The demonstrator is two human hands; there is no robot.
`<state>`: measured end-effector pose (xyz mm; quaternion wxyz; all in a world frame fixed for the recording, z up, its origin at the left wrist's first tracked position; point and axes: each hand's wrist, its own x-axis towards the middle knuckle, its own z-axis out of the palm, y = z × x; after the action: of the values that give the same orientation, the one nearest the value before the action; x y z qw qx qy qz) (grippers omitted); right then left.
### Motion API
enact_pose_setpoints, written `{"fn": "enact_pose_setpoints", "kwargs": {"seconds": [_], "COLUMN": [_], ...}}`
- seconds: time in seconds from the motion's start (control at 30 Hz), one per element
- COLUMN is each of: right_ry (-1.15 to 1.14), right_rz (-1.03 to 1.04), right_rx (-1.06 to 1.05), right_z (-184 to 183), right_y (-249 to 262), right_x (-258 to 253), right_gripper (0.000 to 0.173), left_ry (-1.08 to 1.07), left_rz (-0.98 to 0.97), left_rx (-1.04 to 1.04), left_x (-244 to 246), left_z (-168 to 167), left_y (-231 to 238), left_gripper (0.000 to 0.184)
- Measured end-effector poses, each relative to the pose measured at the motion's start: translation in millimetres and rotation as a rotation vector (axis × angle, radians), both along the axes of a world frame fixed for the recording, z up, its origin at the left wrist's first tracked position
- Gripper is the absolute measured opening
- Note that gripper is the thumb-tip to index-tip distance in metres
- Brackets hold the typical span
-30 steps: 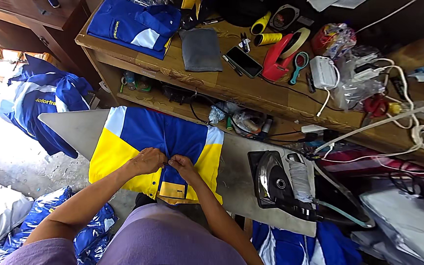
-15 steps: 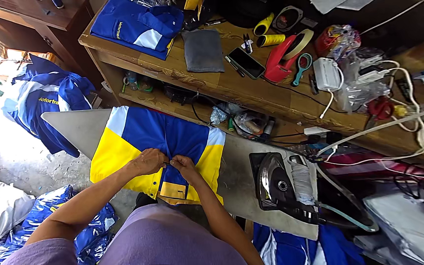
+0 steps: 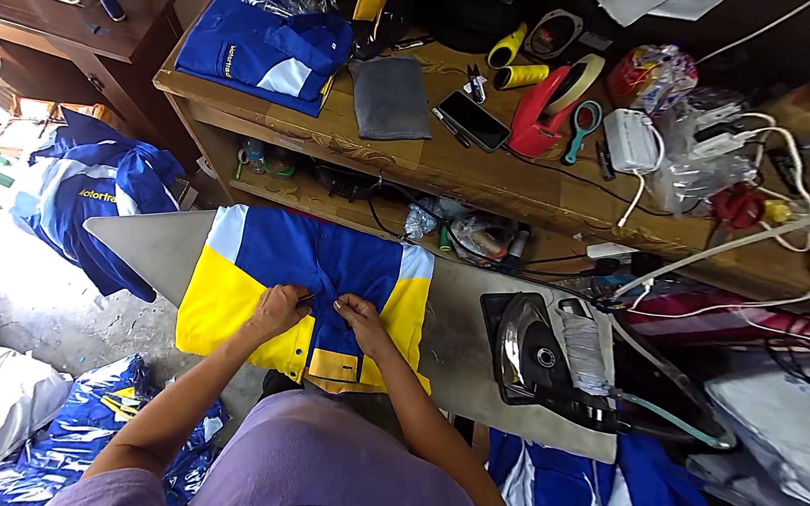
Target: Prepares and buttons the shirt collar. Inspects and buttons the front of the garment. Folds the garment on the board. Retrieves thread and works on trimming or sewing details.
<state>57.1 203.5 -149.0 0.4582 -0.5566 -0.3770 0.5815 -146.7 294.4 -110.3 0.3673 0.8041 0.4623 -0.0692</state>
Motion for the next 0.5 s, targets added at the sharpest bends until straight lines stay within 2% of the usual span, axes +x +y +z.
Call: {"fn": "enact_pose_setpoints", "kwargs": {"seconds": [0.13,0.2,0.33,0.5], "right_ry": [0.0,-0.014,-0.045,-0.071], "right_rz": [0.016,0.031,0.014,0.002], "right_rx": [-0.023,-0.043,-0.065,-0.113], "right_z": [1.8,4.6,10.0,15.8], "right_y": [1.3,1.7,4.3,7.0], "right_x": [-2.8,-6.7,-14.2,-20.8], "right_gripper": [0.016,0.015,0.014,0.014], "left_ry": [-0.069,-0.103,-0.33,-0.475], "left_rz": [0.126,0.207,0.4,0.509], "left_rx": [0.049,-0.011,-0.211,-0.296], "left_x": [4.8,4.1,1.6,1.5], "left_z": [-17.3,-13.4,-1.2,4.0], "left_y": [-25.6,-28.3,-24.7,-25.7], "left_gripper": [0.026,0.025,0.015,0.008]}}
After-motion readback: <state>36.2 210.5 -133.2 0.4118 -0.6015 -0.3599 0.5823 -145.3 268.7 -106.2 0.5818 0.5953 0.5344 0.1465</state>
